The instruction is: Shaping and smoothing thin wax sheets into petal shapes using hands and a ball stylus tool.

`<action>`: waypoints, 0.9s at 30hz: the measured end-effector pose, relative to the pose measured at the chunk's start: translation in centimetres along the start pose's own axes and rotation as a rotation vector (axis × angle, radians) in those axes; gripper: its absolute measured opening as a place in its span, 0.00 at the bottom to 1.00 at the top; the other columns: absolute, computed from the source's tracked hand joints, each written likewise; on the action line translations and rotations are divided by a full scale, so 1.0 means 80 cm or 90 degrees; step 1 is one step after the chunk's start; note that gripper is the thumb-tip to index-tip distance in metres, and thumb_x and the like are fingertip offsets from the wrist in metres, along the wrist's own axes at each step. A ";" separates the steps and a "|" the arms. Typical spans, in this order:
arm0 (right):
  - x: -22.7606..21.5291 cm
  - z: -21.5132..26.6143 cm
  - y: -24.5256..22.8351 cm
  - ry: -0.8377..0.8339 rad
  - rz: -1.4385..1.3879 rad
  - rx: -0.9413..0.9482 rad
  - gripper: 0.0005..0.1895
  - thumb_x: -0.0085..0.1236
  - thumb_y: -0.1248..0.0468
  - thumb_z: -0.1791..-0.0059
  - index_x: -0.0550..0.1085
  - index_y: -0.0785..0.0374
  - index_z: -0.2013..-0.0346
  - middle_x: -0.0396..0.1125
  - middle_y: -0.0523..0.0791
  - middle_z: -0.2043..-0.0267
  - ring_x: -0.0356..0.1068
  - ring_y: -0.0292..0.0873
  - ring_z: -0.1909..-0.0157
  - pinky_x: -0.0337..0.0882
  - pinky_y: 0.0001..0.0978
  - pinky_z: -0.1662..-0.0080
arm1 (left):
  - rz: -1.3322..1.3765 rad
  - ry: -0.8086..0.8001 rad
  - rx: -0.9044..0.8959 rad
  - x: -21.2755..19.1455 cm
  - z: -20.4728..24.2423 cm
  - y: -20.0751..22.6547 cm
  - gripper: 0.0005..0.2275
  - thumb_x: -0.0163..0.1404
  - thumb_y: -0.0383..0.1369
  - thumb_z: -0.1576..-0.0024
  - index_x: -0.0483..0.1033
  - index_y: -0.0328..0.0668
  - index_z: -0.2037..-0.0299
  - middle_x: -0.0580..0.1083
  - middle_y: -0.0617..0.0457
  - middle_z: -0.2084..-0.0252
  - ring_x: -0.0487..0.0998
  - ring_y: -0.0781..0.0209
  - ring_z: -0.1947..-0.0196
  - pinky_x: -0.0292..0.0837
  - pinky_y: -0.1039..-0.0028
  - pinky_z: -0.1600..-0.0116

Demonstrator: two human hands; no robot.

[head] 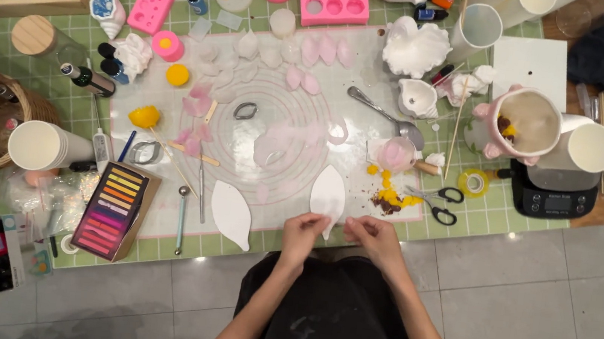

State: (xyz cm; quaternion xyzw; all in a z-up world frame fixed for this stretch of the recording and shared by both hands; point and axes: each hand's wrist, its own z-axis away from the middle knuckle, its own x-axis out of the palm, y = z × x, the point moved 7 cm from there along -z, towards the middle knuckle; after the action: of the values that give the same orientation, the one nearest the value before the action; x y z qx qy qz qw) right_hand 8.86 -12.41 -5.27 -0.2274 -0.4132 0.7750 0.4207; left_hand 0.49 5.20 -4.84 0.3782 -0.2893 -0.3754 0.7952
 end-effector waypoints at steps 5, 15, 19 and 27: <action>0.025 -0.003 0.007 0.023 -0.070 0.038 0.17 0.58 0.57 0.48 0.79 0.67 0.53 0.78 0.44 0.60 0.77 0.36 0.63 0.76 0.27 0.59 | -0.045 0.002 -0.107 -0.003 -0.030 -0.025 0.08 0.59 0.29 0.42 0.84 0.29 0.60 0.75 0.55 0.72 0.70 0.69 0.73 0.64 0.76 0.67; 0.045 -0.028 0.043 0.070 -0.109 -0.001 0.10 0.62 0.65 0.49 0.79 0.70 0.58 0.78 0.46 0.65 0.76 0.35 0.67 0.74 0.24 0.63 | -0.324 -0.047 0.021 -0.004 -0.044 0.022 0.05 0.57 0.29 0.44 0.79 0.33 0.65 0.80 0.47 0.72 0.83 0.59 0.73 0.76 0.70 0.65; 0.051 -0.016 0.021 0.097 -0.055 0.002 0.09 0.63 0.66 0.50 0.79 0.71 0.59 0.77 0.46 0.69 0.73 0.34 0.71 0.69 0.24 0.68 | -0.469 -0.026 0.131 0.002 -0.038 0.052 0.06 0.60 0.30 0.47 0.80 0.34 0.67 0.80 0.44 0.73 0.82 0.50 0.72 0.76 0.65 0.62; 0.047 -0.007 -0.010 0.153 0.041 0.023 0.09 0.66 0.67 0.53 0.74 0.70 0.66 0.76 0.47 0.74 0.74 0.35 0.73 0.73 0.25 0.69 | -0.551 -0.010 0.150 0.009 -0.043 0.053 0.07 0.61 0.31 0.48 0.79 0.34 0.69 0.79 0.42 0.71 0.81 0.42 0.67 0.74 0.57 0.60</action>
State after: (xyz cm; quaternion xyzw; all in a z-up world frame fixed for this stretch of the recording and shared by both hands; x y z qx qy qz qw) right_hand 7.58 -8.73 -4.97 -0.3237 -0.3383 0.7626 0.4463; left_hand 5.06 7.75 -3.11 0.5497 -0.1516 -0.6406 0.5142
